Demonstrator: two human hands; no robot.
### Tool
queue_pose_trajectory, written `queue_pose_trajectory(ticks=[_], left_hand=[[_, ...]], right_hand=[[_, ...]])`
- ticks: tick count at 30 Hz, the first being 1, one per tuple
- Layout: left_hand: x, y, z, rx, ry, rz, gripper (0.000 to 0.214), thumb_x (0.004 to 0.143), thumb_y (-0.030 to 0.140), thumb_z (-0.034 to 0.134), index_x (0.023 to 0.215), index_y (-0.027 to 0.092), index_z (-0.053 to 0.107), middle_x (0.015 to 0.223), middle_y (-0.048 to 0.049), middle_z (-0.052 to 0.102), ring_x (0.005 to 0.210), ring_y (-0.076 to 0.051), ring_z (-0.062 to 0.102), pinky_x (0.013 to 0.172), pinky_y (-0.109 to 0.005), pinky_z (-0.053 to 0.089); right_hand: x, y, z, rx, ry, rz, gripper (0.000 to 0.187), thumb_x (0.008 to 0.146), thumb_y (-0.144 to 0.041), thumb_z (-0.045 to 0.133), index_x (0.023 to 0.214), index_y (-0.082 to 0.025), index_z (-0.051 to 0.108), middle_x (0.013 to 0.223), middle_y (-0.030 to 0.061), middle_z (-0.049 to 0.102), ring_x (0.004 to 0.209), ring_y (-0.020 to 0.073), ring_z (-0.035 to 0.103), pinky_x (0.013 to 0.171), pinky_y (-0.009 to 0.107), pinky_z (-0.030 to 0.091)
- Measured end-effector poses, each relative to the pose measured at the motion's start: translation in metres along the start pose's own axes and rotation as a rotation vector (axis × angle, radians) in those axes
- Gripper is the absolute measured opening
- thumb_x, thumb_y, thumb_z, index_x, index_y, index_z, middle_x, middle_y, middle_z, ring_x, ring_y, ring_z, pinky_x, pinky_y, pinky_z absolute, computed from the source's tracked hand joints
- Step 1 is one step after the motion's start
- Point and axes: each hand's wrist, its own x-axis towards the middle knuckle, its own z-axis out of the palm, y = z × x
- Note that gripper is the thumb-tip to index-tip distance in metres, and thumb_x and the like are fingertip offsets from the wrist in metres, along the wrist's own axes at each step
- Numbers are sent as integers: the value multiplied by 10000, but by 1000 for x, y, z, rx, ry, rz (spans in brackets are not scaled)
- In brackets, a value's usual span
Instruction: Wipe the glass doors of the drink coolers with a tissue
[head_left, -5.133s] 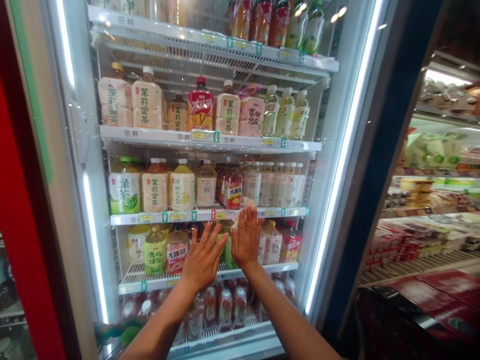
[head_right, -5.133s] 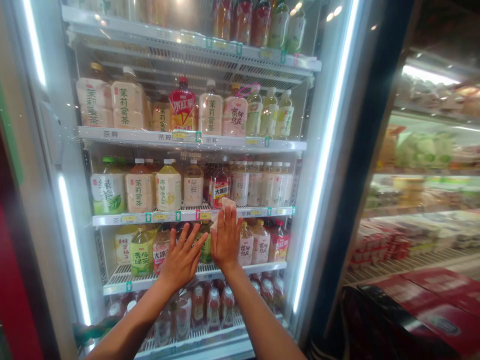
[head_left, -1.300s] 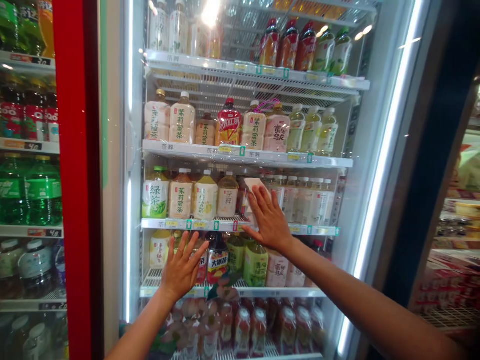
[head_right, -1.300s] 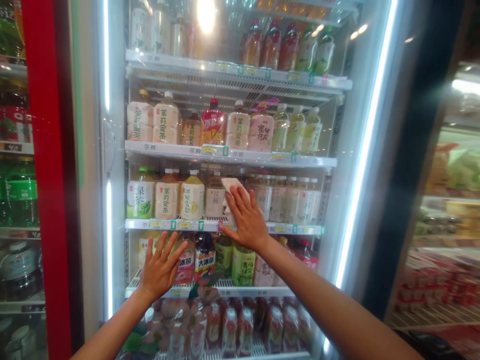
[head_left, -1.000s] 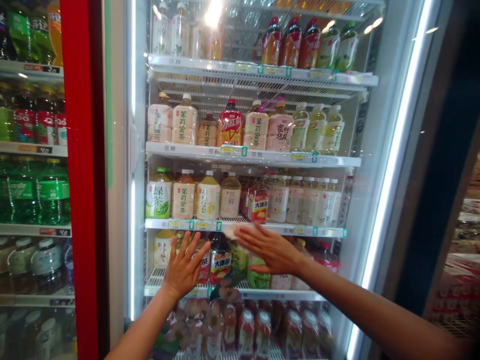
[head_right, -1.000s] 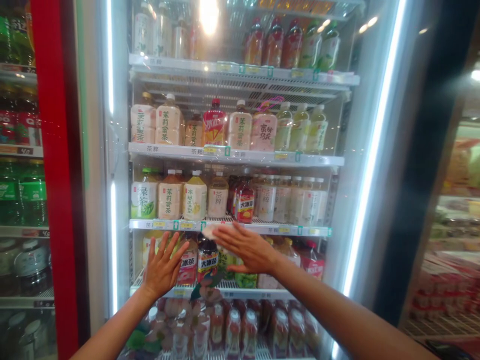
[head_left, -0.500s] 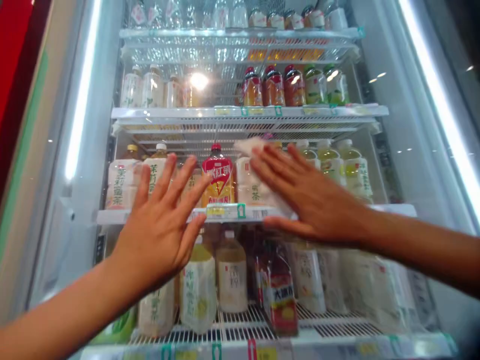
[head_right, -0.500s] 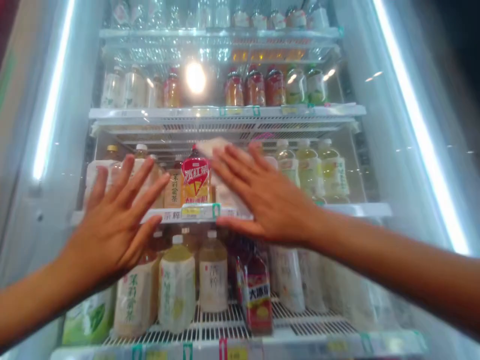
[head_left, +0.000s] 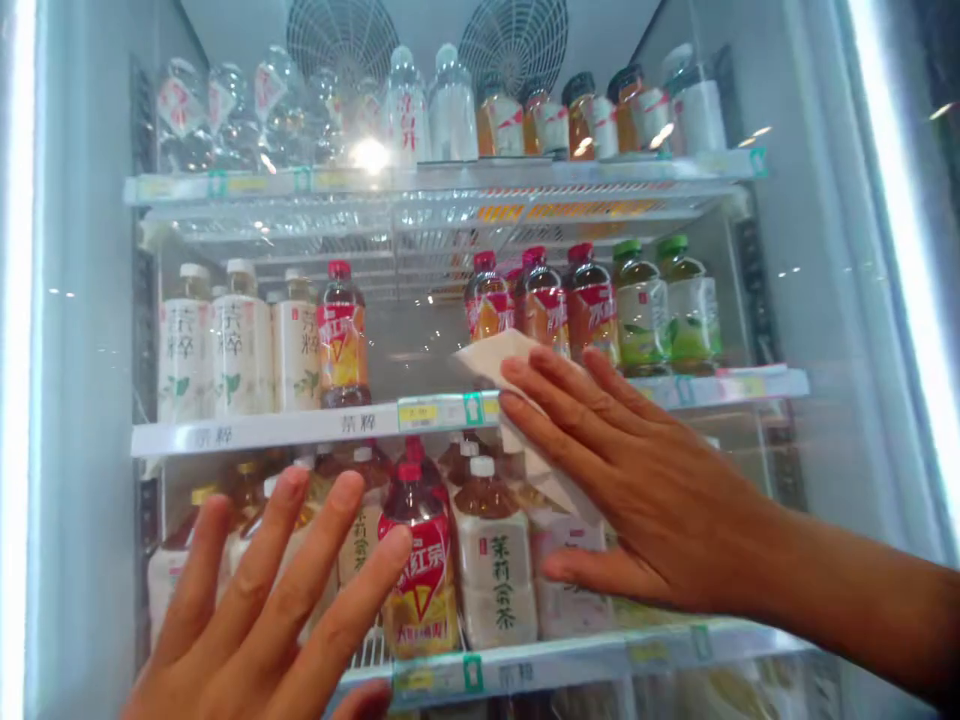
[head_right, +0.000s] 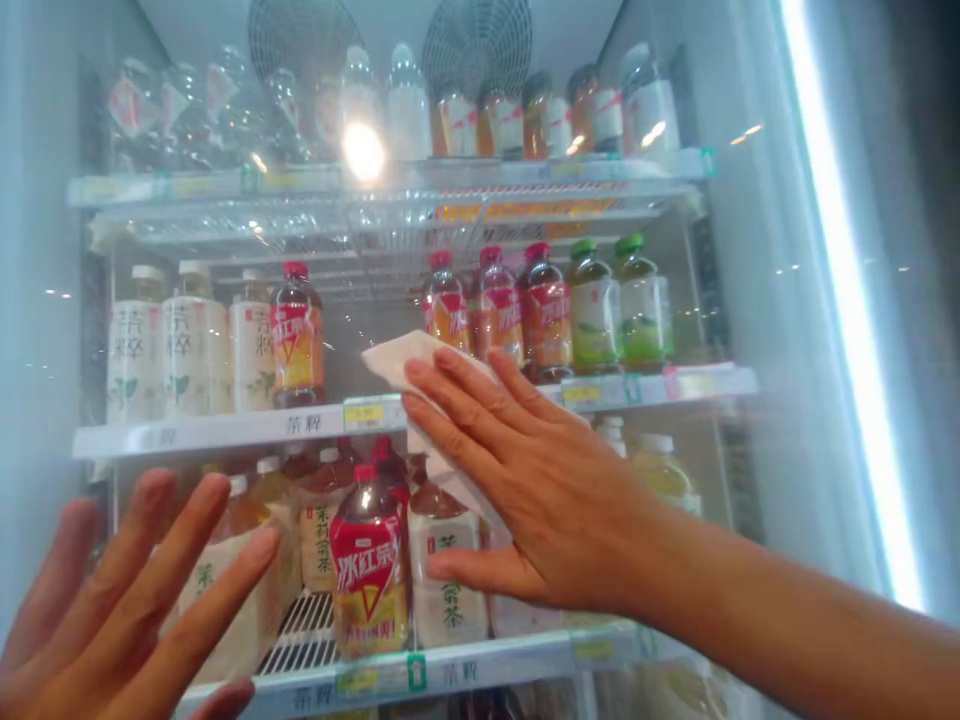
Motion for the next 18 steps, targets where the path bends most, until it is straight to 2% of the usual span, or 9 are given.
queue_pose_trajectory(ticks=[2,4,5,7,9,11,13,15,18], left_hand=[[51,-19,-17,-43,-44,-7,733,980,471,367,1653,251,178,1739,11,155,1619,-287,102,1349,-480,24],[88,-27,-31,-88,-108,-25,708,998,456,370,1650,242,194,1748,-16,115,1620,-293,76,1340,-486,2],[101,-26,-38,-105,-145,-38,699,1000,455,393,1644,246,218,1746,-24,130,1619,-296,77,1336,-491,-3],[121,-18,-47,-121,-212,-62,682,998,461,445,1627,261,271,1737,-30,181,1617,-289,92,1330,-500,-8],[142,-4,-50,-118,-255,-65,659,995,455,482,1606,272,314,1725,-34,227,1616,-278,97,1327,-512,-7],[171,7,-45,-105,-243,-48,638,1004,426,478,1600,265,317,1718,-42,245,1617,-270,76,1324,-531,-7],[208,11,-32,-95,-202,-37,638,1013,383,461,1611,253,279,1722,-53,227,1617,-266,25,1318,-552,-11],[244,9,-14,-105,-164,-59,634,1024,360,431,1619,243,246,1727,-61,203,1614,-255,-18,1314,-564,-12],[280,-1,14,-149,-140,-132,623,1029,381,408,1614,229,257,1732,-81,167,1608,-265,-50,1302,-595,-25]], right_hand=[[14,-12,-28,66,-117,-180,995,910,-767,498,1653,-170,212,1680,51,350,1576,309,262,1322,479,231],[12,-18,-45,182,-225,-384,971,946,-710,489,1648,-109,192,1671,29,362,1593,191,217,1316,326,241],[10,-14,-52,235,-273,-459,942,965,-677,482,1644,-94,191,1660,20,381,1589,148,220,1300,288,264],[16,15,-67,280,-339,-583,969,964,-670,495,1650,-89,133,1657,48,390,1577,145,254,1304,301,237],[40,63,-85,196,-303,-503,1017,955,-701,492,1658,-127,33,1689,81,322,1586,200,242,1329,396,145],[75,113,-103,46,-194,-269,978,979,-708,432,1658,-196,-50,1732,95,184,1608,267,158,1320,521,90],[99,143,-114,-65,-48,10,934,1010,-678,357,1645,-192,-125,1746,125,80,1614,326,74,1287,631,82],[99,144,-115,-101,0,118,962,1004,-686,344,1634,-165,-162,1746,152,43,1612,356,28,1267,674,99],[75,117,-109,-62,-116,-15,1048,957,-753,389,1640,-157,-138,1744,139,101,1617,325,48,1290,619,129]])
